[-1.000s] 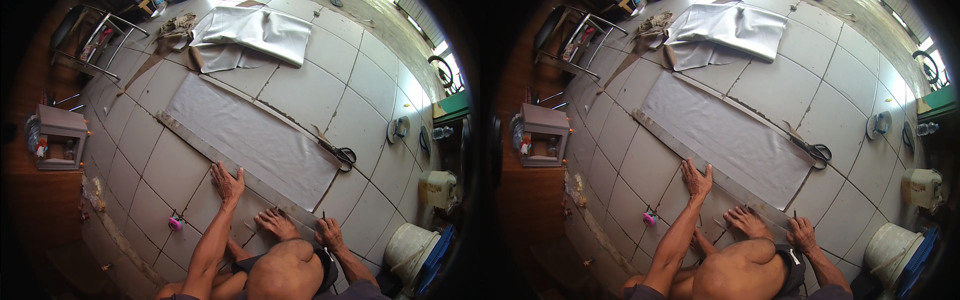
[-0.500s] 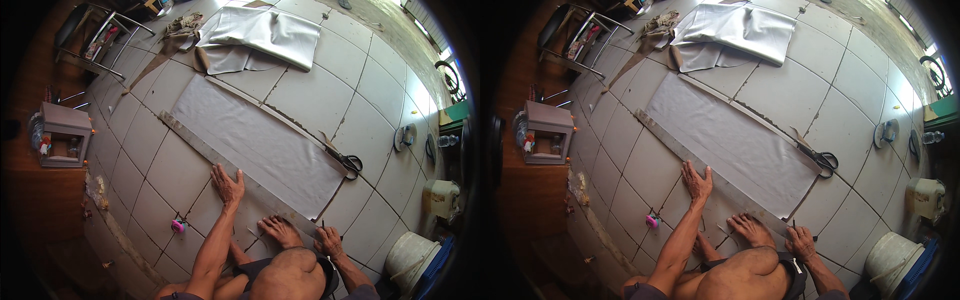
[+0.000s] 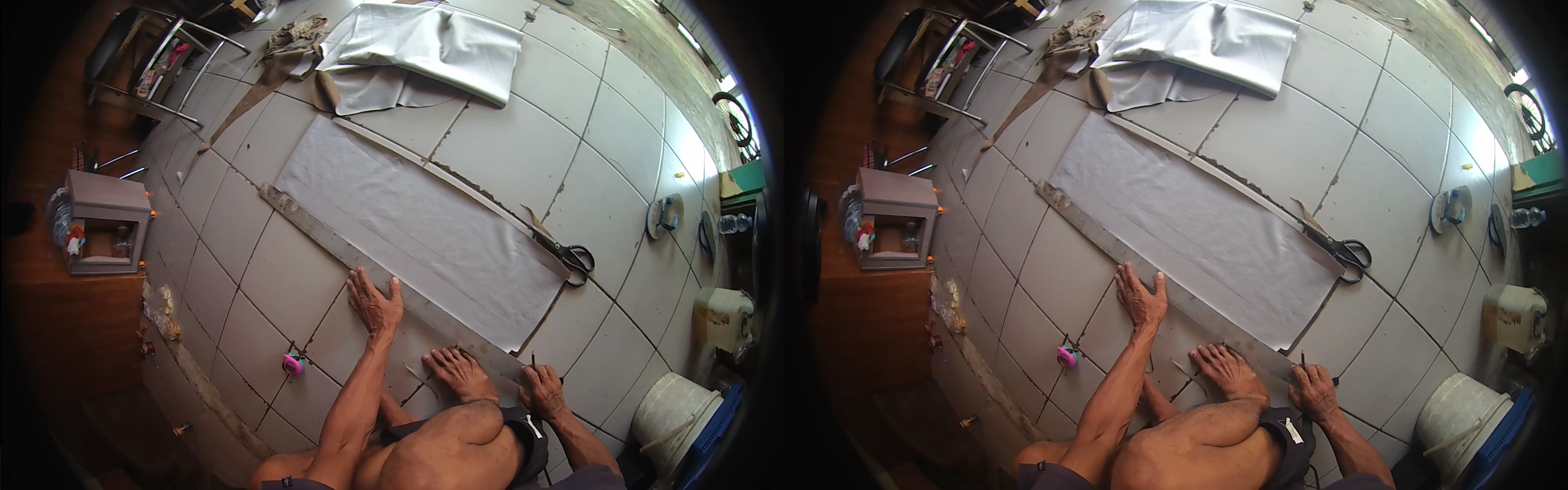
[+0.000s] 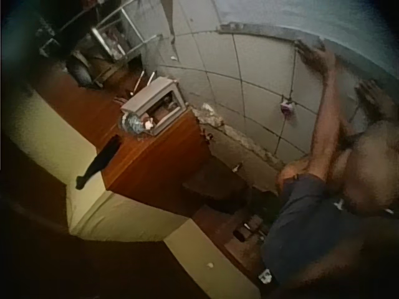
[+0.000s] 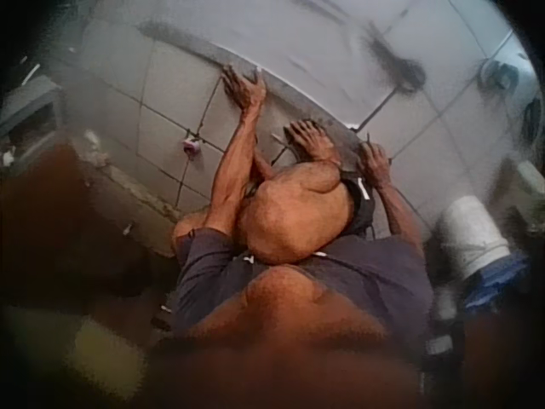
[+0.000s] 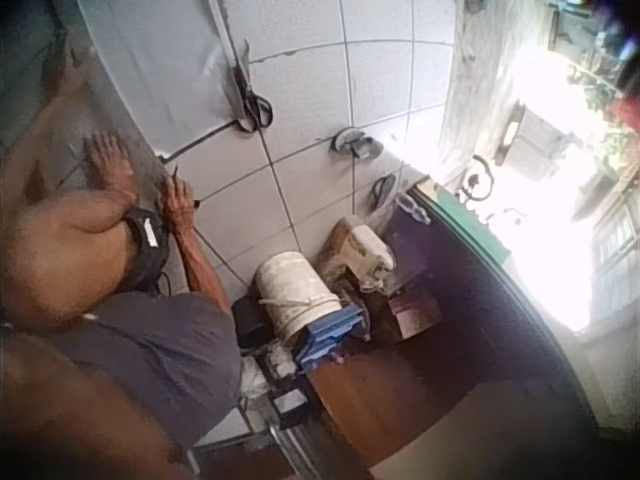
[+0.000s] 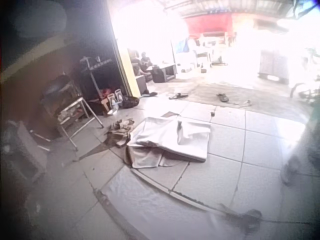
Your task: The person measures a large piece of light-colored fabric on the floor using a tape measure and a long metal ruler, then marks it with a pen. They use large shears to cut the fabric into several long strips, following the marked lines.
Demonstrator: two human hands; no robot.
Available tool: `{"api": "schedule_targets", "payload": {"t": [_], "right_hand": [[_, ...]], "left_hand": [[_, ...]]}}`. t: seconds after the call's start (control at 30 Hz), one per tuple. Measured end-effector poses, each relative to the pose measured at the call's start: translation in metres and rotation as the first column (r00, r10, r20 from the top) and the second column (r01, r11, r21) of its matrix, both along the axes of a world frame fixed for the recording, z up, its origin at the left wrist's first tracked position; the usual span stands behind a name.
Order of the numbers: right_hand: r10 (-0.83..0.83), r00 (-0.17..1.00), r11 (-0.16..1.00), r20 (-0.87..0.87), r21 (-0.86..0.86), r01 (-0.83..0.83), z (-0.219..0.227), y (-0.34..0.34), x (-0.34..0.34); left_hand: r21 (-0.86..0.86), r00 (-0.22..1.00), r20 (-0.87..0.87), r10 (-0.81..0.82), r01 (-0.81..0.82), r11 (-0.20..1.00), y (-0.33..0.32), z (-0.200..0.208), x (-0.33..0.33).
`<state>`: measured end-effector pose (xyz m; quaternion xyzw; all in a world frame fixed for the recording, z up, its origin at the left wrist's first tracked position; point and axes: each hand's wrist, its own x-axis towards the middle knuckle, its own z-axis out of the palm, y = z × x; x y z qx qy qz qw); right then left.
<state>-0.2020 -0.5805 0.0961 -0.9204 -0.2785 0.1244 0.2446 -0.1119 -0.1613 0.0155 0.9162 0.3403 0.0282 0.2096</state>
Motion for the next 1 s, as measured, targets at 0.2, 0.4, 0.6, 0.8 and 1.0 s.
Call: {"api": "schedule_targets", "payload": {"t": [0.2,0.4,0.6,0.8,1.0], "right_hand": [[0.016,1.000,1.000,-0.009,0.019,-0.015,0.004,0.000,-0.003],[0.013,1.000,0.999,0.000,0.049,-0.013,0.000,-0.001,-0.001],[0.009,0.999,1.000,-0.037,0.007,-0.009,-0.004,-0.002,0.000],[0.000,0.998,1.000,-0.063,0.005,0.001,-0.009,-0.002,0.000],[-0.009,0.997,1.000,-0.079,0.006,0.009,-0.009,-0.001,-0.001]], "left_hand": [[-0.537,0.798,0.174,0.577,-0.414,0.735,0.023,0.004,0.035],[-0.822,0.608,0.210,0.766,-0.314,0.474,0.043,0.021,0.042],[-0.642,0.822,0.100,0.560,-0.377,0.668,0.050,0.011,0.045],[-0.440,0.878,0.036,0.478,-0.415,0.796,0.071,-0.022,0.035],[-0.252,0.938,-0.067,0.339,-0.345,0.904,0.082,-0.020,0.037]]}}
